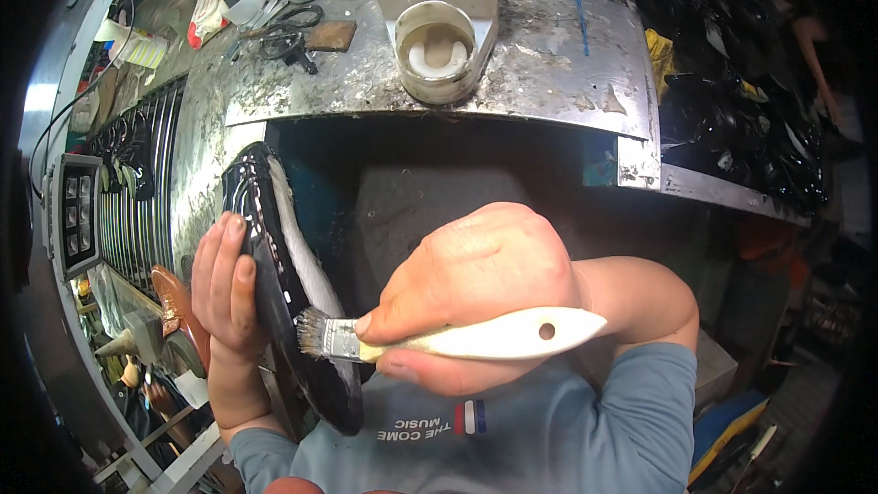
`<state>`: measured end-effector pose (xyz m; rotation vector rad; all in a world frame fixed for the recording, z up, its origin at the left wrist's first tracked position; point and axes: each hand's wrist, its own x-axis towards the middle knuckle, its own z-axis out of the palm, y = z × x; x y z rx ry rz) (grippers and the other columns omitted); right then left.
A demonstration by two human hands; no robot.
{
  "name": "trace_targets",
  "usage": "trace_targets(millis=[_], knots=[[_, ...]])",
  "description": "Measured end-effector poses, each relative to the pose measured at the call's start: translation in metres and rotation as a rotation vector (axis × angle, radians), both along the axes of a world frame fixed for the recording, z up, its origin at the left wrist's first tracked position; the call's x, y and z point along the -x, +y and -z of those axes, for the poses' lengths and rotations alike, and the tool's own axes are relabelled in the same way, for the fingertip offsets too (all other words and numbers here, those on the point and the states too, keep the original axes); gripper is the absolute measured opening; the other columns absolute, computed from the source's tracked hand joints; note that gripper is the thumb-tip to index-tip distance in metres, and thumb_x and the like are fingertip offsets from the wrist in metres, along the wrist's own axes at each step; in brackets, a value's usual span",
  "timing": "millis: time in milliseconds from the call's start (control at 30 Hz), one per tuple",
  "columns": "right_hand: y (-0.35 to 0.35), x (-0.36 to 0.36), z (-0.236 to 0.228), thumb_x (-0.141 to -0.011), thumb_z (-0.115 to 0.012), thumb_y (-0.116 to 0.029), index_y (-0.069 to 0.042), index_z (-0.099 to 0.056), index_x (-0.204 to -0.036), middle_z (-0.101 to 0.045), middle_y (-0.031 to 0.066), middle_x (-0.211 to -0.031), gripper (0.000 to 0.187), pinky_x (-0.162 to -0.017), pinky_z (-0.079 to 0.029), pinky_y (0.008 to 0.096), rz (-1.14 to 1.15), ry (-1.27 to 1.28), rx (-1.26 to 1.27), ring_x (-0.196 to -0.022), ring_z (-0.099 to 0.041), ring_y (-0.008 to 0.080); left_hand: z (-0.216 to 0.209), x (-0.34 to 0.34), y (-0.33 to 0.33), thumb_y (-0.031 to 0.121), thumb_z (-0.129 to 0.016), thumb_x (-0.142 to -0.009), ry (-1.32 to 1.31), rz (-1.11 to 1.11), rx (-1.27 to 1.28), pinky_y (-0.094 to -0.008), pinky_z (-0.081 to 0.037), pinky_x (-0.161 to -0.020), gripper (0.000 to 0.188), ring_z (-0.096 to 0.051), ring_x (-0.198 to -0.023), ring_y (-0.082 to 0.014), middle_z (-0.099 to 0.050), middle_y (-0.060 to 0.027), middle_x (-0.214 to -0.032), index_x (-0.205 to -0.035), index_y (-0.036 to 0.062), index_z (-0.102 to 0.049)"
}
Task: The person repeatedly dips a paintbrush into a container of white paint and applies it to the sole of a black shoe. They hold the shoe in one hand and the brush in the other, working over a metal workbench in a workshop setting.
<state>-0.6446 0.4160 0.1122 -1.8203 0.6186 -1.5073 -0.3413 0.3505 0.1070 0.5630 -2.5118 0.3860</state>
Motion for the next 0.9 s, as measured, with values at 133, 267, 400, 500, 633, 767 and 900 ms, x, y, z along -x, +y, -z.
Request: trace_targets(millis=[133, 267, 400, 500, 633, 767, 900], knots=[[0.003, 0.000, -0.006, -0.083, -0.082, -0.013, 0.000, -0.078, -0.099, -0.075, 0.0092, -0.081, 0.021, -0.058, -0.059, 0.0290, -0.038, 0.012, -0.008, -0.067, -0.073, 0.0202, 0.005, 0.001, -0.004, 0.012, -0.059, -0.100, 0.012, -0.074, -0.022, -0.0500, -0.058, -0.093, 0.031, -0.069, -0.110, -0.0419, -0.068, -0.0252, -0.125, -0.129, 0.0012, -0.056], [0.004, 0.001, -0.009, -0.083, -0.083, -0.012, 0.000, -0.078, -0.101, -0.075, 0.0092, -0.085, 0.022, -0.060, -0.060, 0.0287, -0.074, 0.017, -0.025, -0.070, -0.074, 0.0202, 0.006, 0.000, -0.006, 0.017, -0.064, -0.096, 0.020, -0.135, -0.102, -0.0493, -0.057, -0.094, 0.041, -0.069, -0.111, -0.0441, -0.067, -0.0274, -0.126, -0.130, -0.0043, -0.058], [0.003, 0.004, -0.017, -0.083, -0.084, -0.012, 0.001, -0.078, -0.102, -0.075, 0.0095, -0.089, 0.024, -0.062, -0.060, 0.0287, -0.104, 0.050, -0.046, -0.073, -0.074, 0.0204, 0.002, 0.003, -0.005, 0.010, -0.069, -0.093, -0.004, -0.190, -0.178, -0.0477, -0.057, -0.096, 0.052, -0.069, -0.112, -0.0435, -0.066, -0.0290, -0.127, -0.139, -0.0072, -0.051], [0.002, 0.006, -0.023, -0.082, -0.084, -0.011, 0.001, -0.078, -0.102, -0.075, 0.0098, -0.090, 0.024, -0.063, -0.060, 0.0289, -0.127, 0.067, -0.050, -0.074, -0.074, 0.0205, 0.009, 0.002, -0.006, 0.014, -0.074, -0.088, 0.070, -0.209, -0.222, -0.0458, -0.058, -0.094, 0.058, -0.070, -0.109, -0.0421, -0.068, -0.0278, -0.125, -0.137, -0.0080, -0.053], [-0.003, 0.005, -0.029, -0.082, -0.085, -0.010, 0.002, -0.078, -0.100, -0.075, 0.0106, -0.091, 0.023, -0.064, -0.061, 0.0293, -0.131, 0.080, -0.030, -0.076, -0.074, 0.0210, 0.014, 0.006, -0.001, 0.019, -0.081, -0.083, 0.142, -0.241, -0.312, -0.0434, -0.059, -0.091, 0.064, -0.072, -0.105, -0.0405, -0.070, -0.0271, -0.120, -0.135, -0.0085, -0.057], [-0.006, 0.005, -0.037, -0.081, -0.085, -0.008, 0.002, -0.078, -0.100, -0.075, 0.0117, -0.092, 0.022, -0.065, -0.061, 0.0298, -0.119, 0.097, 0.006, -0.078, -0.074, 0.0220, 0.010, 0.012, 0.007, 0.017, -0.083, -0.080, 0.203, -0.238, -0.524, -0.0415, -0.060, -0.089, 0.066, -0.073, -0.101, -0.0391, -0.070, -0.0263, -0.117, -0.135, -0.0093, -0.056], [-0.011, 0.004, -0.045, -0.081, -0.085, -0.007, 0.002, -0.079, -0.101, -0.075, 0.0119, -0.092, 0.022, -0.065, -0.061, 0.0305, -0.103, 0.109, 0.053, -0.077, -0.074, 0.0222, 0.007, 0.013, 0.014, 0.017, -0.086, -0.076, 0.241, -0.196, -0.750, -0.0388, -0.060, -0.085, 0.071, -0.074, -0.098, -0.0354, -0.072, -0.0232, -0.115, -0.135, -0.0093, -0.056]])
